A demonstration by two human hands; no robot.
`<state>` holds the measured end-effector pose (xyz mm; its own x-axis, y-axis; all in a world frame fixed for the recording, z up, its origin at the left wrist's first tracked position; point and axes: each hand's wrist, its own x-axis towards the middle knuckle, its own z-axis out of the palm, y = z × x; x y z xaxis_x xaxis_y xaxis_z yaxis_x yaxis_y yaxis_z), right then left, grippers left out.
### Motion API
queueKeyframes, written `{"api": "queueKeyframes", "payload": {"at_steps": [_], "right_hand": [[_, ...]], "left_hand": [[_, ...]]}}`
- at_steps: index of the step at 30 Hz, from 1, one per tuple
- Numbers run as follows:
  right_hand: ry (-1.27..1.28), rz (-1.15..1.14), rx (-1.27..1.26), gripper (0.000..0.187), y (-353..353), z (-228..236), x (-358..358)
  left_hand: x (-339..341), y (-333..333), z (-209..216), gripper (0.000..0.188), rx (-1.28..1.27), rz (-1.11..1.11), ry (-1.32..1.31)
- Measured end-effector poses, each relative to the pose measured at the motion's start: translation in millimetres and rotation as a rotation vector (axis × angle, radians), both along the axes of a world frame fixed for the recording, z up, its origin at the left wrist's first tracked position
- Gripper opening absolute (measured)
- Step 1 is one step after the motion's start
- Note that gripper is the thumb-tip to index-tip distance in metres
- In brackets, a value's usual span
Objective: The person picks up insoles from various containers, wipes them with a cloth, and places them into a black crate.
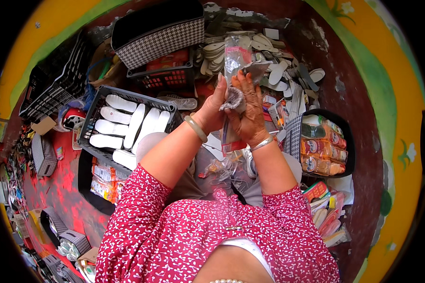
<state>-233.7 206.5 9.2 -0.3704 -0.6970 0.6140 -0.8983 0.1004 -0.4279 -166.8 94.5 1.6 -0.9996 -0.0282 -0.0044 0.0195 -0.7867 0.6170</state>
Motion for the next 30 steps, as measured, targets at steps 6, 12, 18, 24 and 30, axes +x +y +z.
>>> {"api": "queueKeyframes", "payload": {"at_steps": [6,12,18,24,30], "right_hand": [[-0.003,-0.027,-0.161,0.062,3.2,4.9,-16.2],[-0.135,0.083,-0.39,0.057,-1.5,1.3,-14.5],[-0.319,0.214,-0.421,0.054,1.2,6.2,-3.6],[0.117,0.206,-0.226,0.055,0.6,6.4,-3.4],[0.14,0.013,-0.217,0.058,3.0,11.0,-7.3]], "left_hand": [[0.7,9.7,-4.1,0.073,-0.2,-0.04,0.162],[1.4,-4.9,8.7,0.049,-0.213,0.057,0.215],[2.3,4.5,24.1,0.043,-0.05,0.195,0.18],[3.3,-6.2,15.5,0.042,0.098,0.072,-0.021],[11.6,0.1,-9.7,0.05,-0.493,0.061,0.119]]}}
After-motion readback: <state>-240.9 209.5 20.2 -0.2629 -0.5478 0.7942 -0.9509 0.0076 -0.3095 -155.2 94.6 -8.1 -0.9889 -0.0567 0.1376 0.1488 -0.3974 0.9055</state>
